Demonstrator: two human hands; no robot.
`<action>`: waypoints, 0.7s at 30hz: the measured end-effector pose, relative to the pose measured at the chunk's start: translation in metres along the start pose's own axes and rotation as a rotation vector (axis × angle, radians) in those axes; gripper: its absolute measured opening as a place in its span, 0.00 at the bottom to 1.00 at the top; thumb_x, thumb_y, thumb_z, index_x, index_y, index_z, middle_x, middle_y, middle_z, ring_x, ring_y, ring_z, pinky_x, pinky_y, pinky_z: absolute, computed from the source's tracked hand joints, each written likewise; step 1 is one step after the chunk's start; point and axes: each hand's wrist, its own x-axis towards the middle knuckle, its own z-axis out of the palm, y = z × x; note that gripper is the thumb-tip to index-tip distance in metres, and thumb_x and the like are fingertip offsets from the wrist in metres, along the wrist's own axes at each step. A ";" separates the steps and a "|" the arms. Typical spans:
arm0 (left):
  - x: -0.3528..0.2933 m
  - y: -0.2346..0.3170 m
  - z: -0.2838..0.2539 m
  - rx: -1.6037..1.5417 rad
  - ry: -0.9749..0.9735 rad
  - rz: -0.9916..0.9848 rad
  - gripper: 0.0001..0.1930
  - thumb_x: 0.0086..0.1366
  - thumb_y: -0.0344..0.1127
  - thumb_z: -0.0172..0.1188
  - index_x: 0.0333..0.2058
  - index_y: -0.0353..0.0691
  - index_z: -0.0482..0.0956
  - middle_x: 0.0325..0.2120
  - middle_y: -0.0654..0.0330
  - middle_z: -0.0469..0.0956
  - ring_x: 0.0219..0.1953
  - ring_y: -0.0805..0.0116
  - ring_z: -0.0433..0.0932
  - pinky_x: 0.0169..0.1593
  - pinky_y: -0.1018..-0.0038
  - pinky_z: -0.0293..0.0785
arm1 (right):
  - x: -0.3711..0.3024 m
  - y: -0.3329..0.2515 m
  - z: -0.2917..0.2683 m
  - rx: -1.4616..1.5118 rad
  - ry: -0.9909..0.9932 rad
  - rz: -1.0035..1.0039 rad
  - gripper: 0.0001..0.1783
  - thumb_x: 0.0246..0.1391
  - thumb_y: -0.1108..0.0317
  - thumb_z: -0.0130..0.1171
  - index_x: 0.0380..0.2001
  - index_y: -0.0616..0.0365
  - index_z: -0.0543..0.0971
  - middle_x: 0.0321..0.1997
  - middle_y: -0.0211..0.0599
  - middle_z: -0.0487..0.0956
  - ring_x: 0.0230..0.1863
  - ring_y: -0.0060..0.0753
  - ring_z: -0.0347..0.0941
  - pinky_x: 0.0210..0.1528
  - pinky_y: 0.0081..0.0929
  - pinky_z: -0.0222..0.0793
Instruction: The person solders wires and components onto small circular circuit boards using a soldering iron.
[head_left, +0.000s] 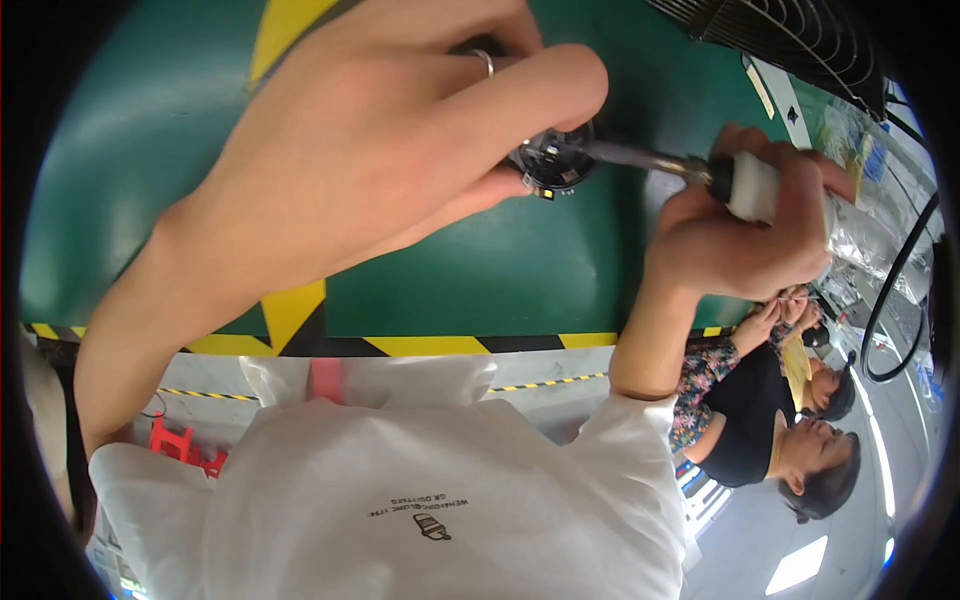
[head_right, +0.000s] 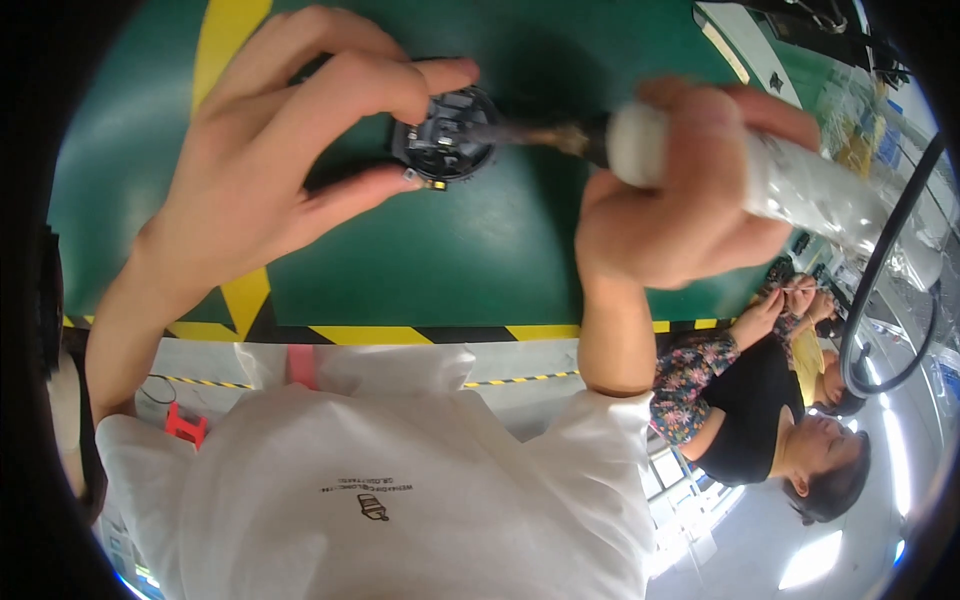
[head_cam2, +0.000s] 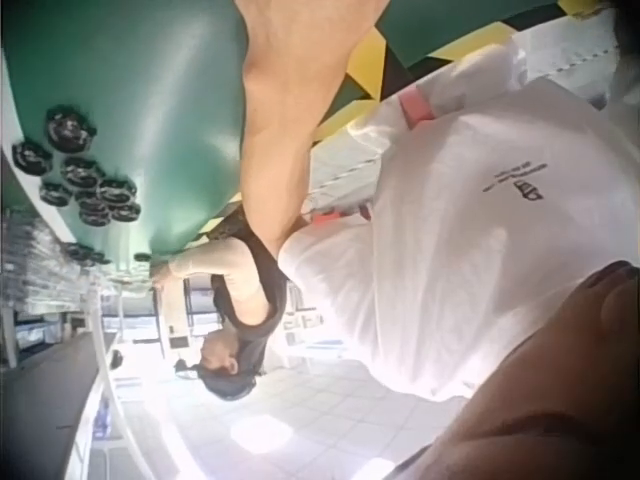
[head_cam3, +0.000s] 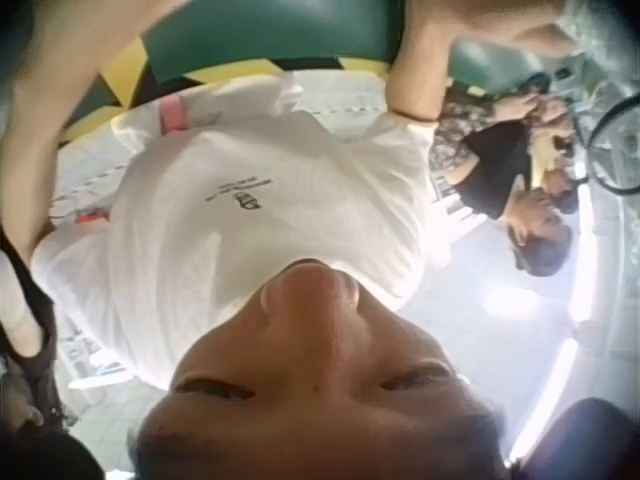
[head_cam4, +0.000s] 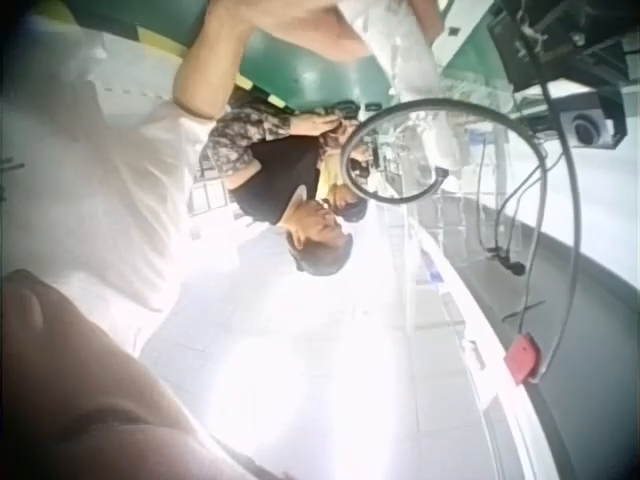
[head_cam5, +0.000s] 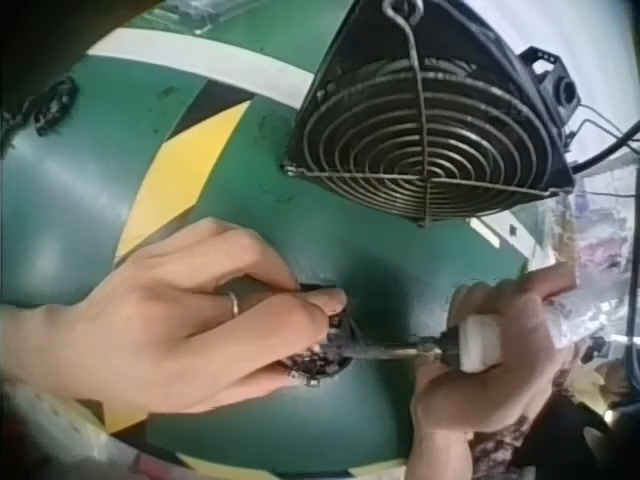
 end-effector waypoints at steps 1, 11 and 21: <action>0.003 0.004 -0.001 0.008 0.000 0.013 0.20 0.39 0.30 0.69 0.35 0.40 0.76 0.32 0.61 0.76 0.34 0.63 0.72 0.37 0.70 0.68 | 0.007 -0.008 -0.012 -0.032 0.027 -0.027 0.10 0.48 0.70 0.55 0.27 0.69 0.72 0.21 0.44 0.73 0.17 0.30 0.68 0.26 0.28 0.69; -0.008 0.058 0.059 0.082 0.010 -0.063 0.12 0.51 0.32 0.56 0.36 0.39 0.72 0.31 0.64 0.75 0.36 0.69 0.71 0.41 0.73 0.63 | 0.052 -0.052 -0.059 0.397 0.260 0.190 0.12 0.46 0.66 0.50 0.15 0.57 0.63 0.14 0.29 0.55 0.15 0.21 0.44 0.20 0.25 0.39; 0.000 0.077 0.078 -0.022 0.253 -0.128 0.17 0.51 0.28 0.58 0.41 0.35 0.73 0.49 0.46 0.70 0.45 0.54 0.72 0.48 0.64 0.68 | 0.056 -0.026 -0.111 0.548 0.246 0.249 0.09 0.47 0.68 0.54 0.26 0.64 0.74 0.23 0.39 0.72 0.23 0.31 0.65 0.30 0.29 0.62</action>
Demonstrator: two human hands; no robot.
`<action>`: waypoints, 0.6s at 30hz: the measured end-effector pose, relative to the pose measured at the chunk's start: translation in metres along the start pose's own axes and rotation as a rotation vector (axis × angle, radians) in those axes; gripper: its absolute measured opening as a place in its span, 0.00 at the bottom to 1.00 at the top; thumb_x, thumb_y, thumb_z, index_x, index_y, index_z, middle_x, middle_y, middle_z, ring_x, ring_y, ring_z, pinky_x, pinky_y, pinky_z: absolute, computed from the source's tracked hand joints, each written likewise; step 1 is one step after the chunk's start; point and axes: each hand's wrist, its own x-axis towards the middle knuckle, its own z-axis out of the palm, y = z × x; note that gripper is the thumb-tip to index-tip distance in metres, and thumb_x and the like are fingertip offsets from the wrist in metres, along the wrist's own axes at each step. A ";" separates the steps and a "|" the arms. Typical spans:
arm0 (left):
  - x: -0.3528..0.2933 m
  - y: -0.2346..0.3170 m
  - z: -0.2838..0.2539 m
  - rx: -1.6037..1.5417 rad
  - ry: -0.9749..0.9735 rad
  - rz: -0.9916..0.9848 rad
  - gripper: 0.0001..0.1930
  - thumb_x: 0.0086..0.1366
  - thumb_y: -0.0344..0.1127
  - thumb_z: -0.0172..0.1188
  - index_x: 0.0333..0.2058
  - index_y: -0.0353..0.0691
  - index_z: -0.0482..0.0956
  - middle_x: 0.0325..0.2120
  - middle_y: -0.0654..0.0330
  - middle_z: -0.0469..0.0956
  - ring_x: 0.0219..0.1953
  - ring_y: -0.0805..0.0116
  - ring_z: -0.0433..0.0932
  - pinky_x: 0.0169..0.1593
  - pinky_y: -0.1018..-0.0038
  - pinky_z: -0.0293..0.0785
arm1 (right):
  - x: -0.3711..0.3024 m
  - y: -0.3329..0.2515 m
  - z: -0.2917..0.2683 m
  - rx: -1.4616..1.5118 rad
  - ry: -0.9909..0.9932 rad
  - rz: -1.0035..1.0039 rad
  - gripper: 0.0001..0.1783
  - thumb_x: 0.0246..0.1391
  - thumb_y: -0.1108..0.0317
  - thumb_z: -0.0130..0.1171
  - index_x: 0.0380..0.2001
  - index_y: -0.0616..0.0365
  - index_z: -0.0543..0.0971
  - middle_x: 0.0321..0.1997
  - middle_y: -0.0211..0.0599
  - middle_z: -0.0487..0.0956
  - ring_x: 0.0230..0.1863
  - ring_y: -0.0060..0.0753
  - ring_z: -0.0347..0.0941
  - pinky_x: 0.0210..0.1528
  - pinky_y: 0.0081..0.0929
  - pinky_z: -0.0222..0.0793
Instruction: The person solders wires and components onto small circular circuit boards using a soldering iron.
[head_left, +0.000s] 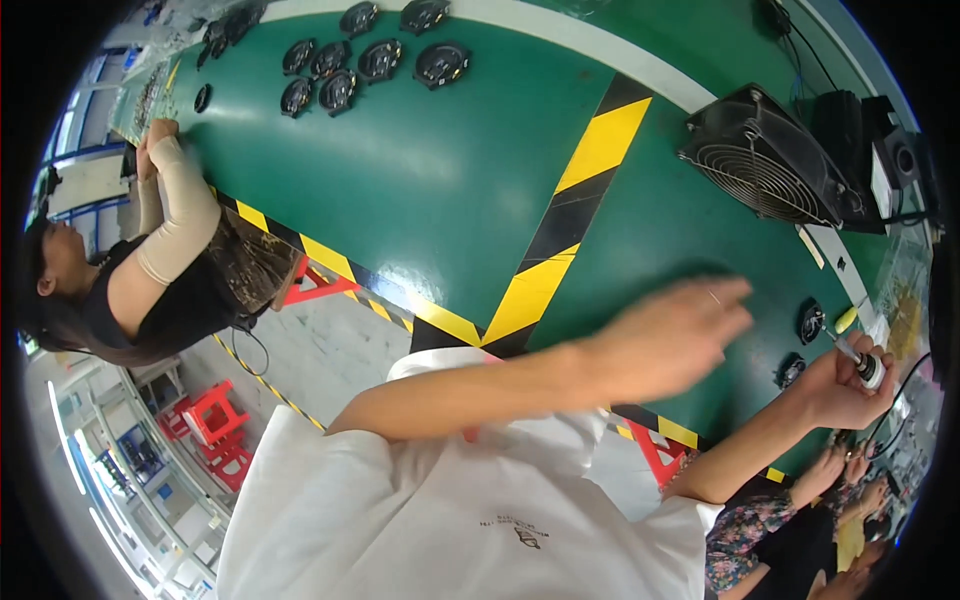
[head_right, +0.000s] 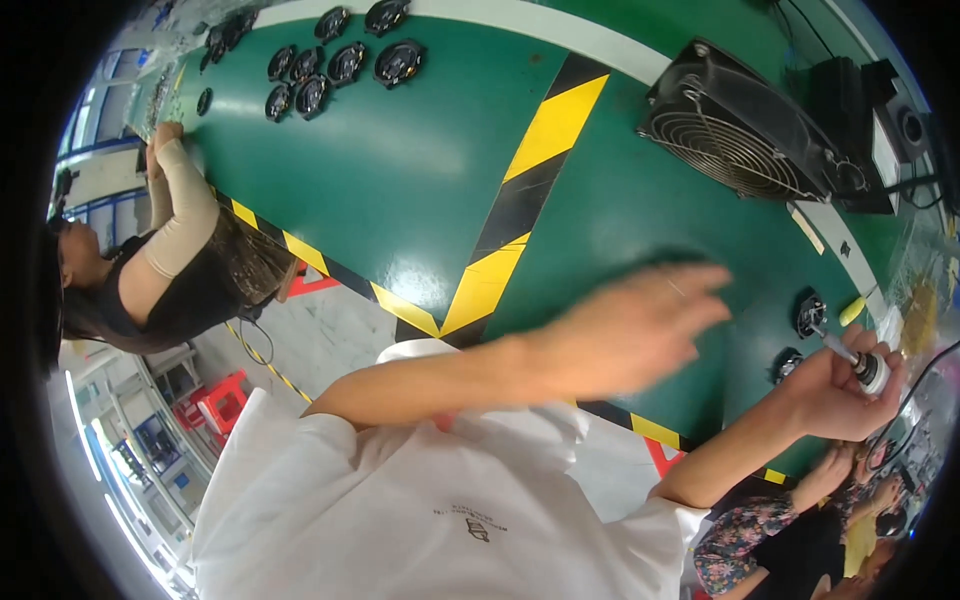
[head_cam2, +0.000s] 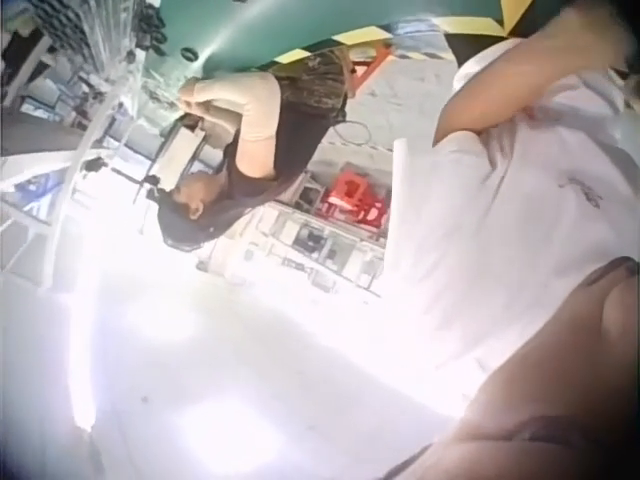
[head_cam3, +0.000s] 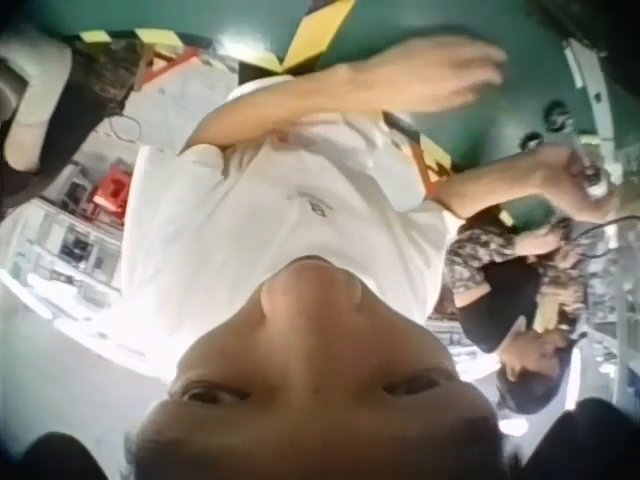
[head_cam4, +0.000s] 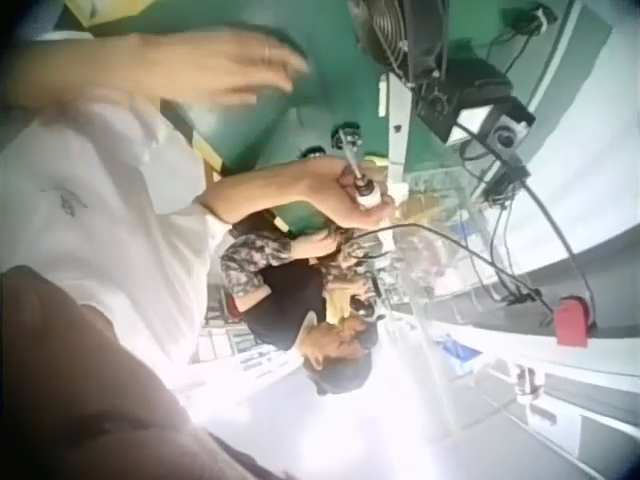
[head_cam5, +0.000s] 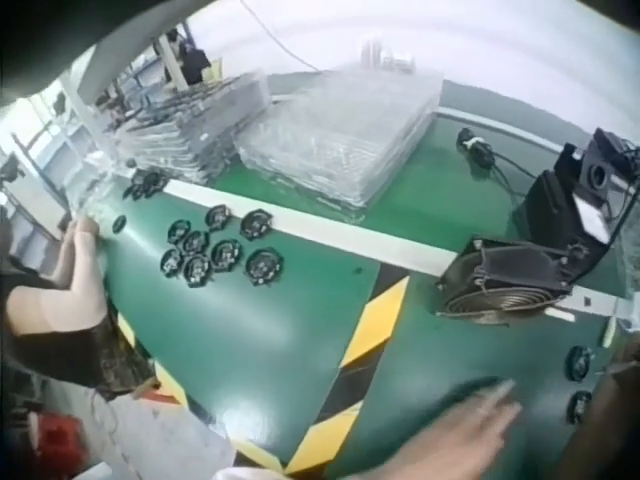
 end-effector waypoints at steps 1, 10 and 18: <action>-0.001 -0.018 -0.031 0.059 0.018 0.000 0.15 0.51 0.29 0.58 0.40 0.37 0.74 0.48 0.49 0.71 0.45 0.54 0.71 0.48 0.63 0.68 | -0.004 0.001 0.008 0.004 0.015 -0.011 0.09 0.47 0.68 0.54 0.26 0.64 0.74 0.23 0.39 0.72 0.23 0.31 0.65 0.30 0.29 0.62; -0.008 -0.113 -0.221 1.072 0.356 -0.089 0.13 0.50 0.38 0.67 0.36 0.44 0.80 0.46 0.62 0.74 0.52 0.57 0.67 0.54 0.63 0.61 | -0.020 0.014 0.025 -0.043 0.157 -0.011 0.13 0.53 0.63 0.52 0.33 0.63 0.75 0.28 0.37 0.76 0.27 0.37 0.72 0.42 0.37 0.68; -0.005 -0.108 -0.199 0.946 0.184 -0.004 0.13 0.49 0.36 0.68 0.35 0.44 0.80 0.42 0.63 0.76 0.50 0.59 0.70 0.52 0.63 0.64 | -0.036 0.025 0.058 -0.131 0.271 -0.039 0.11 0.54 0.64 0.52 0.32 0.63 0.74 0.29 0.35 0.75 0.28 0.37 0.72 0.38 0.35 0.69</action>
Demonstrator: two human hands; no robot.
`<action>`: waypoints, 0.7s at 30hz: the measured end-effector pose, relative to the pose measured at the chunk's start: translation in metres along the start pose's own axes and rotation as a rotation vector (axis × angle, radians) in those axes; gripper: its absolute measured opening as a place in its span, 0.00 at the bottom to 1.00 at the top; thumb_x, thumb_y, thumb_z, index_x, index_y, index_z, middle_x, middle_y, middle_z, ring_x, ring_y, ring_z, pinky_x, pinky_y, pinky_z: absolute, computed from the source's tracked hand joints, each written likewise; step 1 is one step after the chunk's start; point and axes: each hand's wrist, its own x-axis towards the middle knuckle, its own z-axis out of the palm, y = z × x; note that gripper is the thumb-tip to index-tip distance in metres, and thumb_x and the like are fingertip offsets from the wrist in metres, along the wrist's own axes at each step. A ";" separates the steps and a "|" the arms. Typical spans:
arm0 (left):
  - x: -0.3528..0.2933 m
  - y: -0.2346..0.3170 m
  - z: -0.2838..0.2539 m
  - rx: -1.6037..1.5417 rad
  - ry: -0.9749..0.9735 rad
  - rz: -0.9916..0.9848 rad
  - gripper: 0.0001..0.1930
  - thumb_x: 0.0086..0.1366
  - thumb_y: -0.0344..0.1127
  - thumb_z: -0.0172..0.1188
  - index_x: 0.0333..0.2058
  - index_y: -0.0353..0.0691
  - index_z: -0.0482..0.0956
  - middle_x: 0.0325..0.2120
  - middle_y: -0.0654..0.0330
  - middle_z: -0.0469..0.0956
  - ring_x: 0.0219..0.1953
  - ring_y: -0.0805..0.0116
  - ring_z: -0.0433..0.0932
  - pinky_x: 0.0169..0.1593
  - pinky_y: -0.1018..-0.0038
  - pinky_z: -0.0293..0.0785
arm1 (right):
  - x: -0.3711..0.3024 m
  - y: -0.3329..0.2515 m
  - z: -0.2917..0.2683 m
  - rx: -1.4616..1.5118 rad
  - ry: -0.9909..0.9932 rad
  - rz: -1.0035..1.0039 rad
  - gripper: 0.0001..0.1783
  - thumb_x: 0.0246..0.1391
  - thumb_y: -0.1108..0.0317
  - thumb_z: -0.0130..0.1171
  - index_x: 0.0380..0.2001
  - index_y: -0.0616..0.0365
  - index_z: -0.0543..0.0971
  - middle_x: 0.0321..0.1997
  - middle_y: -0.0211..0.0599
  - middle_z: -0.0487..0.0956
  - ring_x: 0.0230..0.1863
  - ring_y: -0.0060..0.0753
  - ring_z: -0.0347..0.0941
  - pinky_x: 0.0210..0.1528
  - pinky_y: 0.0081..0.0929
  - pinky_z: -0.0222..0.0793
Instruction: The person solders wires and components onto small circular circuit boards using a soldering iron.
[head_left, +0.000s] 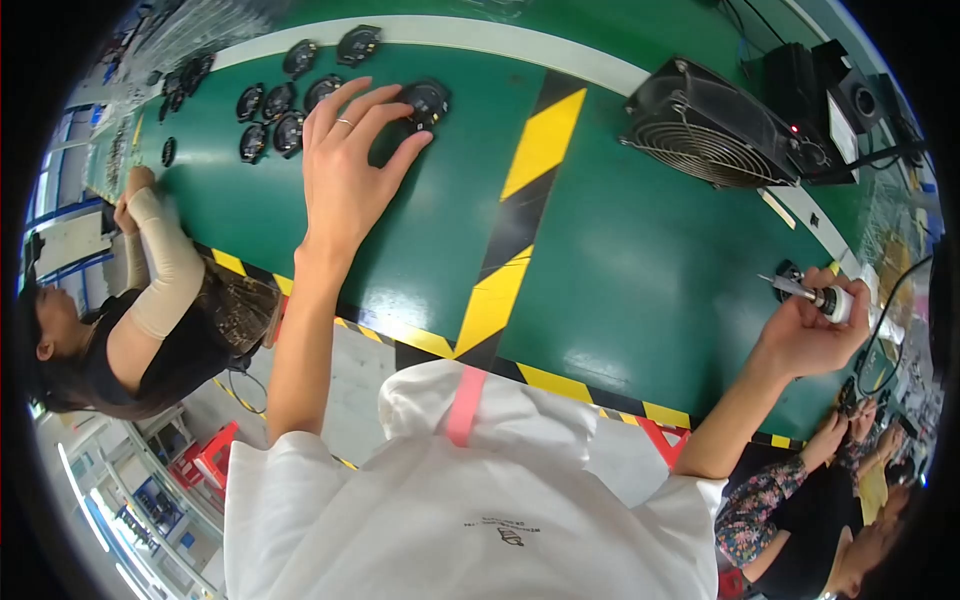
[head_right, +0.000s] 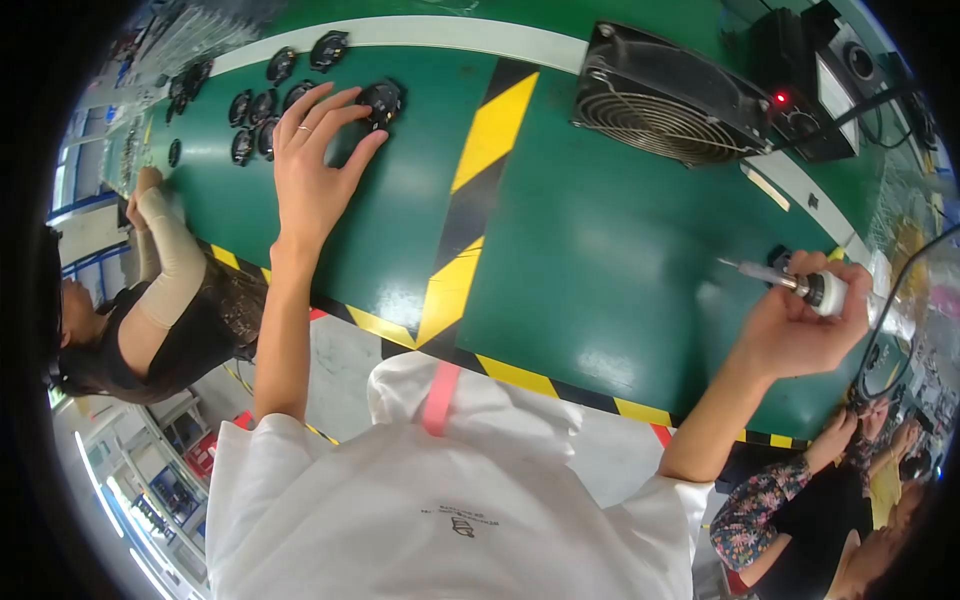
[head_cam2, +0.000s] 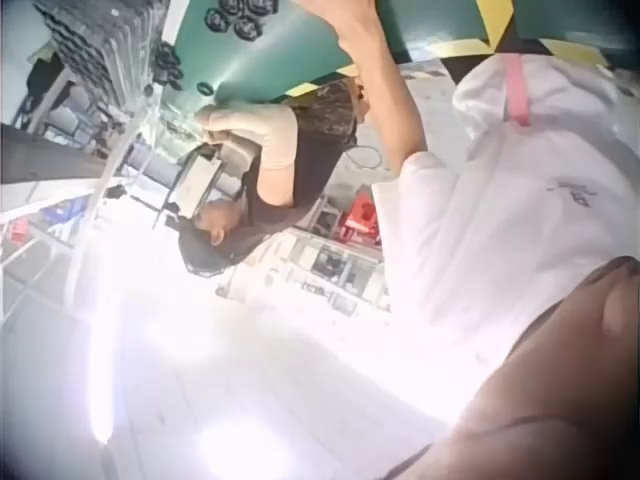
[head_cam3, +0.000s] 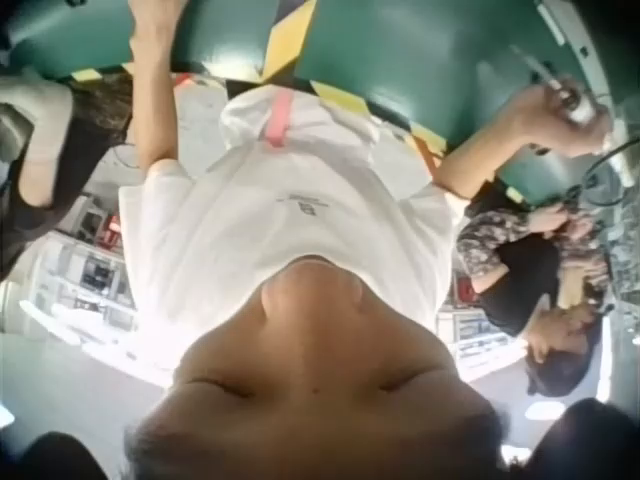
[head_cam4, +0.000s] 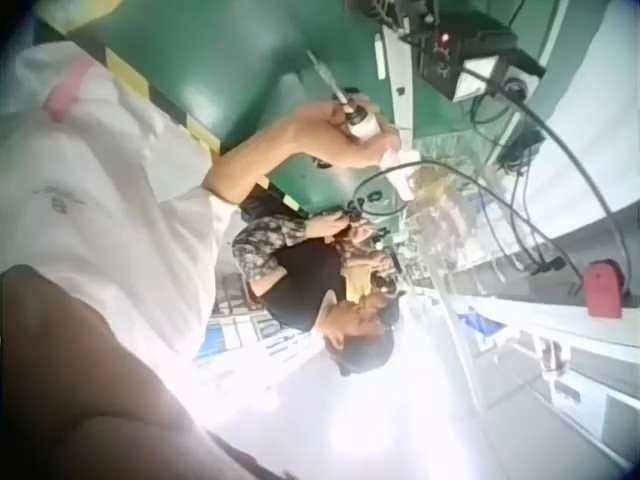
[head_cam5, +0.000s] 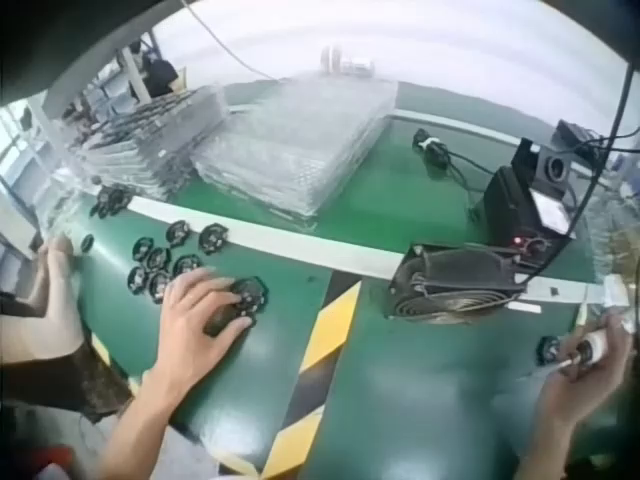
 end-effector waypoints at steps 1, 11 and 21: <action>0.002 0.007 0.002 -0.058 -0.018 0.032 0.13 0.48 0.35 0.68 0.35 0.44 0.80 0.41 0.62 0.77 0.49 0.58 0.71 0.52 0.63 0.65 | -0.001 -0.001 0.001 -0.010 -0.002 -0.007 0.11 0.54 0.63 0.53 0.32 0.62 0.74 0.30 0.34 0.75 0.29 0.38 0.72 0.38 0.35 0.69; 0.028 0.115 0.031 -0.677 -0.274 0.461 0.12 0.45 0.31 0.66 0.32 0.42 0.79 0.40 0.61 0.73 0.47 0.60 0.70 0.48 0.66 0.70 | -0.007 0.024 -0.004 -0.074 -0.261 0.012 0.11 0.54 0.62 0.49 0.31 0.59 0.70 0.23 0.34 0.73 0.24 0.34 0.71 0.33 0.33 0.68; 0.028 0.121 0.051 -0.789 -0.398 0.538 0.14 0.42 0.30 0.65 0.32 0.40 0.79 0.45 0.59 0.75 0.48 0.57 0.72 0.50 0.58 0.70 | -0.026 0.056 0.011 -0.441 -0.457 -0.190 0.08 0.44 0.70 0.50 0.25 0.63 0.66 0.13 0.35 0.64 0.11 0.25 0.55 0.15 0.25 0.53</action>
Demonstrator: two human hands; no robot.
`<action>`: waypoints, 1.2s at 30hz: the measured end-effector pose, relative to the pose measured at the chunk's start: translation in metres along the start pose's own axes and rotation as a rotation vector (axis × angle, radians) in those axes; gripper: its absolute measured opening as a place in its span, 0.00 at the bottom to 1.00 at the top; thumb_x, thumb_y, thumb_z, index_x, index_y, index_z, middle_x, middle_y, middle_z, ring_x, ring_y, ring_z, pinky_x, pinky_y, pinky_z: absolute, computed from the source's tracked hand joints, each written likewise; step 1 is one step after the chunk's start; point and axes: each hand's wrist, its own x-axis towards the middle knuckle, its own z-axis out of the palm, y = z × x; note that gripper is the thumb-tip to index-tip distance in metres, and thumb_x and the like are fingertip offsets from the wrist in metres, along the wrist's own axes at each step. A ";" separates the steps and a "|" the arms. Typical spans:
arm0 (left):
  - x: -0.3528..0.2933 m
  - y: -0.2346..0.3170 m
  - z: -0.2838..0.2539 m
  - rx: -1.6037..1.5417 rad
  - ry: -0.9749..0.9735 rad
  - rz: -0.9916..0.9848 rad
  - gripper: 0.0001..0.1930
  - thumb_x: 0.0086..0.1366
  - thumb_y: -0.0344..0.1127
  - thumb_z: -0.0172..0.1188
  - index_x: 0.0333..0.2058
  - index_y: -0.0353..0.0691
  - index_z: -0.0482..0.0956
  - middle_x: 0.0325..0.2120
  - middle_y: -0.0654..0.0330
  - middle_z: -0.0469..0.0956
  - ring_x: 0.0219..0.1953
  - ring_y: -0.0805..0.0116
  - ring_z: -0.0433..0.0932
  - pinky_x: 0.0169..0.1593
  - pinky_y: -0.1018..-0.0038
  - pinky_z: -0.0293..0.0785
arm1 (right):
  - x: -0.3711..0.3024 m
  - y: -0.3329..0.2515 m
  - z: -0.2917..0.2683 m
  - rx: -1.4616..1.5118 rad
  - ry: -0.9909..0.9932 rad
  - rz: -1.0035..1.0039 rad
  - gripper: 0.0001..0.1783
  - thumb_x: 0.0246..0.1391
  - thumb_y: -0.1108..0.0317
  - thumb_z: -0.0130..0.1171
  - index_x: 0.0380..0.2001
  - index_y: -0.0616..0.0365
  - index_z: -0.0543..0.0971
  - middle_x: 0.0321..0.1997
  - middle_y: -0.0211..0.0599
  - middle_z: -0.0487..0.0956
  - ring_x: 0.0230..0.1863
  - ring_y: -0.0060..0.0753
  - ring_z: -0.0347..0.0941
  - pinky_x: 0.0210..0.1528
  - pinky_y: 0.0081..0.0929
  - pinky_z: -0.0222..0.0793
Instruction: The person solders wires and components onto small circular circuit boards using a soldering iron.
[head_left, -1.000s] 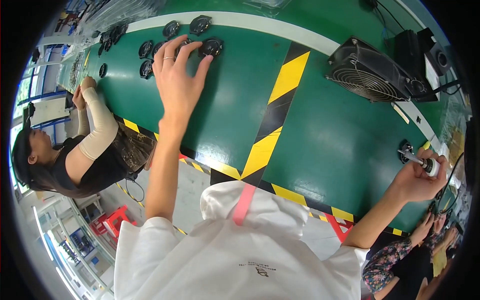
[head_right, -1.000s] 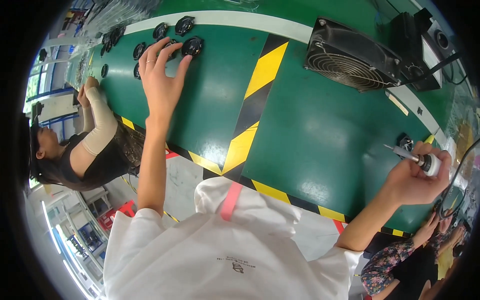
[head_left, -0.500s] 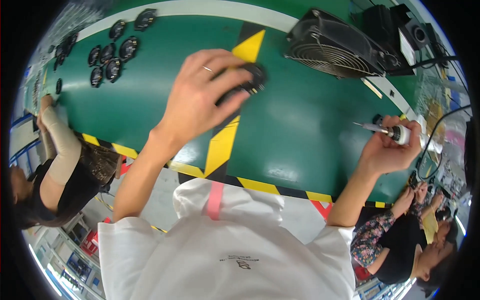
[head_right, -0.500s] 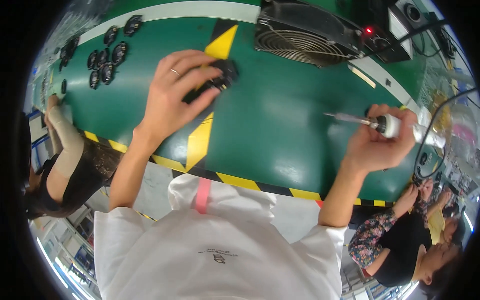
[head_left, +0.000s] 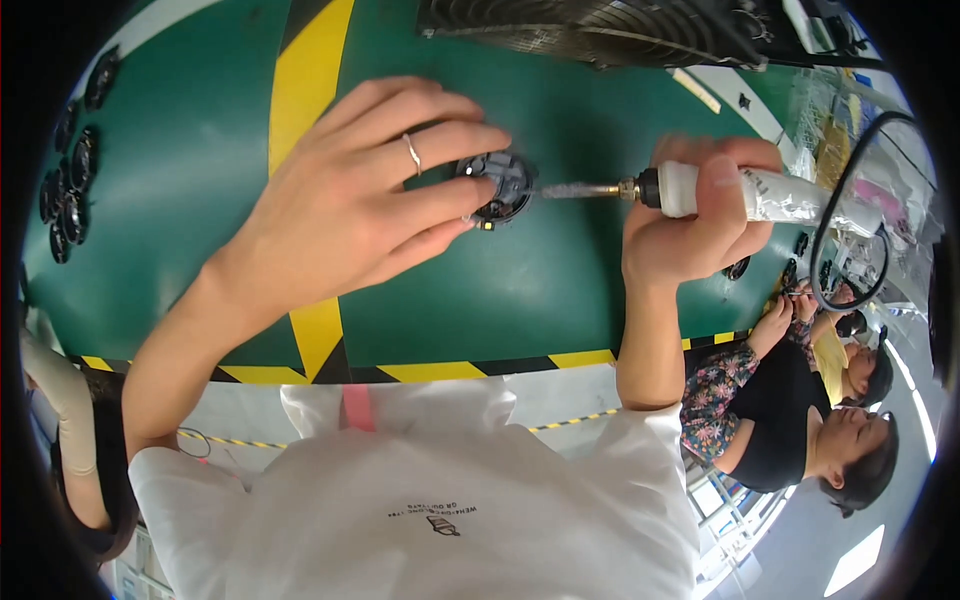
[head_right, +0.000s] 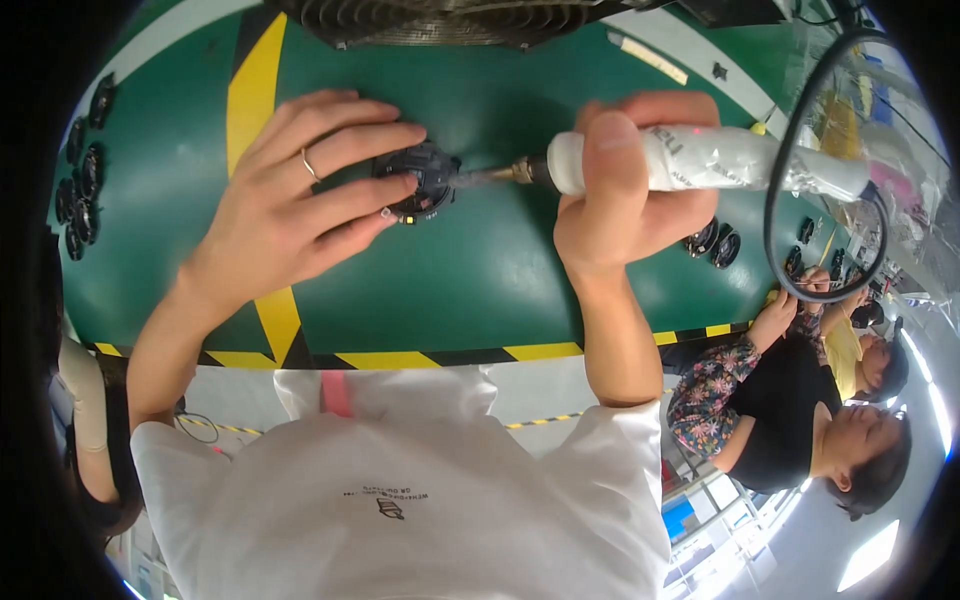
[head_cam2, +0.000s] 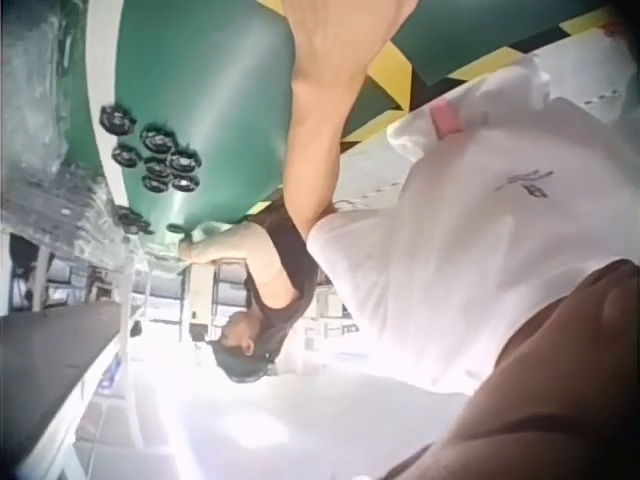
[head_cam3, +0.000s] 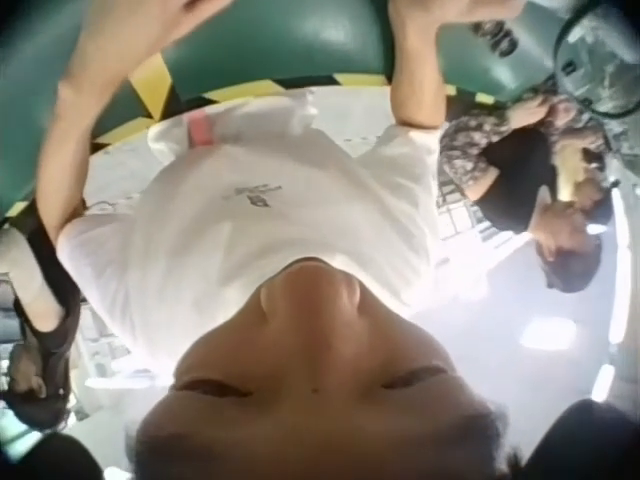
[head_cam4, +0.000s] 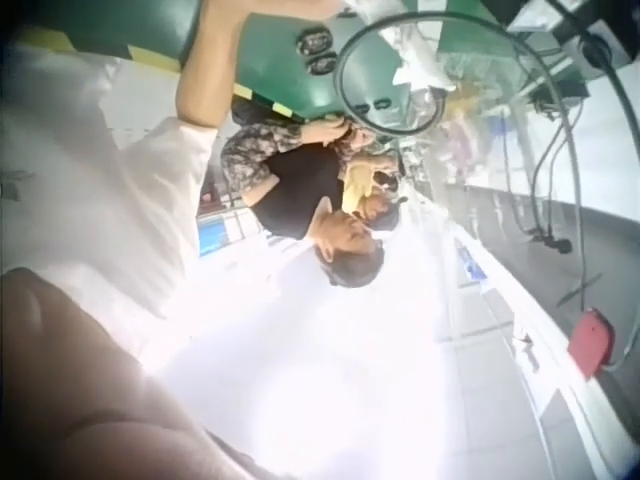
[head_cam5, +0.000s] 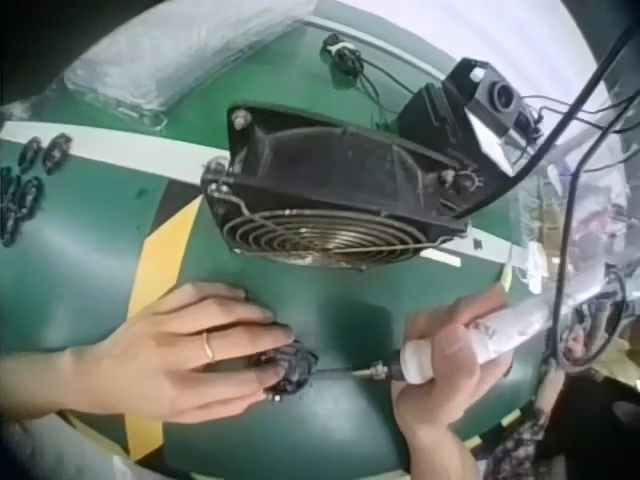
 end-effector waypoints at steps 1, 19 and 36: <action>0.000 -0.001 0.002 -0.002 0.018 0.004 0.13 0.43 0.31 0.64 0.31 0.39 0.79 0.45 0.59 0.76 0.48 0.57 0.73 0.50 0.58 0.71 | 0.000 0.001 0.002 -0.009 -0.027 -0.037 0.08 0.43 0.70 0.50 0.25 0.63 0.65 0.13 0.35 0.64 0.11 0.25 0.55 0.15 0.25 0.53; 0.006 0.001 0.005 0.015 0.125 0.073 0.11 0.41 0.32 0.65 0.25 0.37 0.77 0.42 0.57 0.78 0.45 0.56 0.75 0.48 0.60 0.72 | -0.009 0.009 0.012 -0.015 -0.062 -0.065 0.07 0.41 0.70 0.49 0.24 0.57 0.62 0.11 0.31 0.58 0.09 0.22 0.46 0.15 0.24 0.44; 0.000 0.000 0.003 -0.002 0.123 0.039 0.10 0.40 0.32 0.65 0.24 0.37 0.76 0.42 0.57 0.78 0.44 0.56 0.75 0.48 0.60 0.72 | -0.005 0.012 0.005 0.099 -0.089 -0.087 0.12 0.41 0.70 0.59 0.21 0.67 0.68 0.16 0.35 0.67 0.12 0.20 0.59 0.15 0.17 0.55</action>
